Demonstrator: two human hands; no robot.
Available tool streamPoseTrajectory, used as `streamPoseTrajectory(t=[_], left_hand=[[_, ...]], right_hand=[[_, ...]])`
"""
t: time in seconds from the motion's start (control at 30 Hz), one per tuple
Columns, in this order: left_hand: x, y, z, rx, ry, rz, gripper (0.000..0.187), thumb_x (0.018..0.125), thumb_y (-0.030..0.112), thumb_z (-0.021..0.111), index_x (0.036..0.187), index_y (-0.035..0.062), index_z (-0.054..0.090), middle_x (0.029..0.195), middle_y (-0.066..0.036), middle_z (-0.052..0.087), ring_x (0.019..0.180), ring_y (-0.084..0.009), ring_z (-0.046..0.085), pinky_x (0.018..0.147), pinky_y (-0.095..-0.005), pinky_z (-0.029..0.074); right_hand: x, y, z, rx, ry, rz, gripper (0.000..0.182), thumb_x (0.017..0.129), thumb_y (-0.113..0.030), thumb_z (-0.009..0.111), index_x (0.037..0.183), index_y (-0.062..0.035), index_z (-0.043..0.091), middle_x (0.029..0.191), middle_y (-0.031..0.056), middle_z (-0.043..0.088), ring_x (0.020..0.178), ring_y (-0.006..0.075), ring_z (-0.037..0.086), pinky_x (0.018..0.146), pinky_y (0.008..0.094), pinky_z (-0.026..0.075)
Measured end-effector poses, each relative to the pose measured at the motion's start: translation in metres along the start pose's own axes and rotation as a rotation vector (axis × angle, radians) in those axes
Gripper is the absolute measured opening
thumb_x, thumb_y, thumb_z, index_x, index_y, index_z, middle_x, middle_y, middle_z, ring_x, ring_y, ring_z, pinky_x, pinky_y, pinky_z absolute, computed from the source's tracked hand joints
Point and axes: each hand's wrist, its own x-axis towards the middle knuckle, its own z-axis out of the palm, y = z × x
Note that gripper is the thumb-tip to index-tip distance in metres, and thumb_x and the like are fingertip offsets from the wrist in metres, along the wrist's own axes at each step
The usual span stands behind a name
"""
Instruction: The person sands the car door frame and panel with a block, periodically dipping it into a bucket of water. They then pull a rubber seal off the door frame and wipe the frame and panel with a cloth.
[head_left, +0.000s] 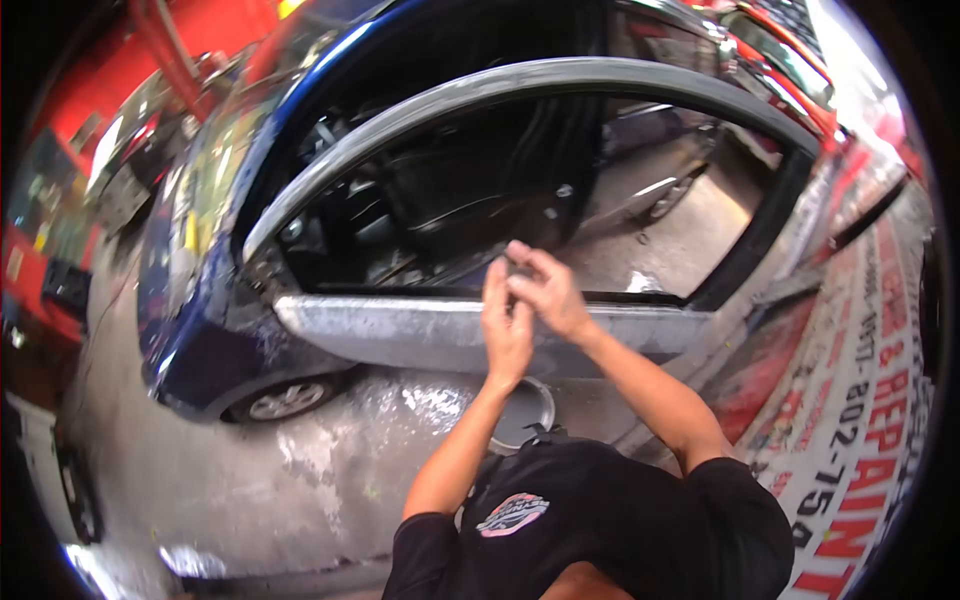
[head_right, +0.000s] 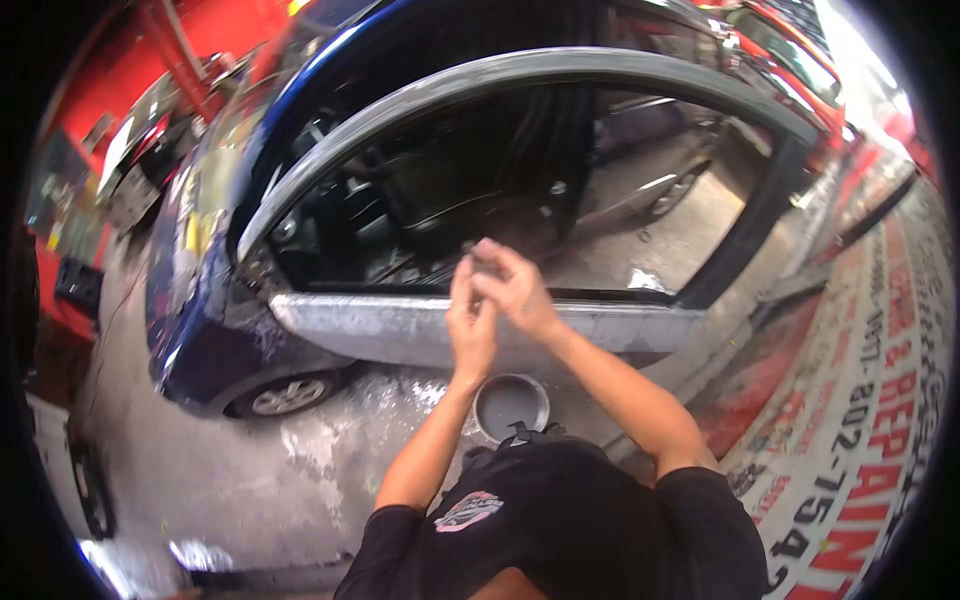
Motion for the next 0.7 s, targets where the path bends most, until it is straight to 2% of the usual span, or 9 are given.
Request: streamPoseTrajectory(t=[0.03,0.1,0.13,0.3,0.4,0.43,0.5,0.6,0.7], left_hand=[[0.003,-0.012,-0.009,0.157,-0.019,0.061,0.064,0.106,0.003,0.059,0.165,-0.0093,0.037,0.172,-0.024,0.039,0.152,-0.0283,0.047,0.121,-0.0377,0.044],[0.005,0.002,-0.010,-0.070,-0.086,-0.001,0.071,0.103,0.003,0.064,0.167,-0.0076,0.034,0.176,-0.023,0.032,0.159,-0.0297,0.039,0.126,-0.0384,0.038],[0.009,-0.001,-0.023,0.069,-0.225,0.068,0.085,0.100,0.002,0.067,0.172,-0.0043,0.022,0.180,-0.020,0.025,0.165,-0.0303,0.028,0.132,-0.0395,0.027],[0.017,0.021,-0.014,-0.258,-0.377,0.068,0.102,0.097,0.000,0.068,0.175,0.0019,0.002,0.181,-0.018,0.022,0.167,-0.0295,0.022,0.134,-0.0420,0.021],[0.027,0.021,-0.026,-0.379,-0.345,-0.095,0.096,0.098,-0.002,0.066,0.176,0.0085,0.011,0.173,-0.021,0.039,0.161,-0.0305,0.038,0.128,-0.0467,0.034],[0.028,0.005,-0.028,-0.295,-0.237,-0.081,0.078,0.098,-0.001,0.065,0.170,0.0058,0.036,0.163,-0.021,0.054,0.155,-0.0307,0.048,0.125,-0.0462,0.039],[0.039,-0.034,-0.053,0.412,-0.175,0.132,0.053,0.096,0.001,0.062,0.149,0.0023,0.063,0.152,-0.020,0.064,0.142,-0.0395,0.060,0.122,-0.0476,0.043],[0.049,-0.095,-0.082,0.907,-0.037,0.215,0.033,0.099,0.012,0.065,0.130,0.0022,0.074,0.139,-0.018,0.072,0.140,-0.0412,0.058,0.124,-0.0584,0.036],[0.053,-0.125,-0.098,1.049,0.047,0.272,0.026,0.101,0.023,0.066,0.110,0.0023,0.080,0.118,-0.013,0.079,0.127,-0.0343,0.065,0.121,-0.0549,0.035]], right_hand=[[-0.003,0.015,0.006,-0.257,0.011,-0.138,0.053,0.104,-0.014,0.069,0.150,0.0075,0.057,0.147,0.0209,0.065,0.136,0.0227,0.062,0.118,0.0358,0.046],[-0.006,0.001,0.020,-0.065,0.027,0.039,0.058,0.104,-0.017,0.069,0.155,0.0075,0.055,0.137,0.0136,0.071,0.124,0.0155,0.064,0.111,0.0324,0.049],[-0.001,-0.006,0.019,-0.054,0.060,0.017,0.055,0.104,-0.016,0.069,0.152,0.0072,0.057,0.132,0.0127,0.072,0.120,0.0141,0.064,0.107,0.0321,0.051],[0.026,-0.057,0.009,-0.278,0.143,-0.056,0.040,0.101,-0.016,0.073,0.136,0.0033,0.069,0.119,0.0091,0.076,0.110,0.0133,0.067,0.096,0.0328,0.055],[0.061,-0.094,-0.026,-0.763,0.177,-0.548,0.021,0.091,-0.014,0.078,0.108,-0.0036,0.076,0.107,0.0153,0.075,0.102,0.0370,0.072,0.095,0.0443,0.055],[0.078,-0.112,-0.042,-1.069,0.238,-0.804,0.013,0.091,-0.014,0.079,0.102,-0.0086,0.076,0.102,0.0104,0.075,0.098,0.0331,0.072,0.093,0.0444,0.053],[0.099,-0.154,-0.069,-1.221,0.215,-1.027,0.016,0.089,-0.013,0.080,0.104,-0.0106,0.075,0.096,0.0081,0.076,0.096,0.0296,0.072,0.090,0.0433,0.052],[0.125,-0.182,-0.104,-1.376,0.252,-1.191,0.018,0.087,-0.009,0.079,0.104,-0.0071,0.074,0.096,0.0080,0.075,0.091,0.0281,0.072,0.080,0.0403,0.056],[0.146,-0.191,-0.135,-1.537,0.252,-1.205,0.019,0.086,-0.009,0.077,0.105,-0.0075,0.075,0.098,0.0082,0.071,0.093,0.0280,0.070,0.081,0.0412,0.056]])
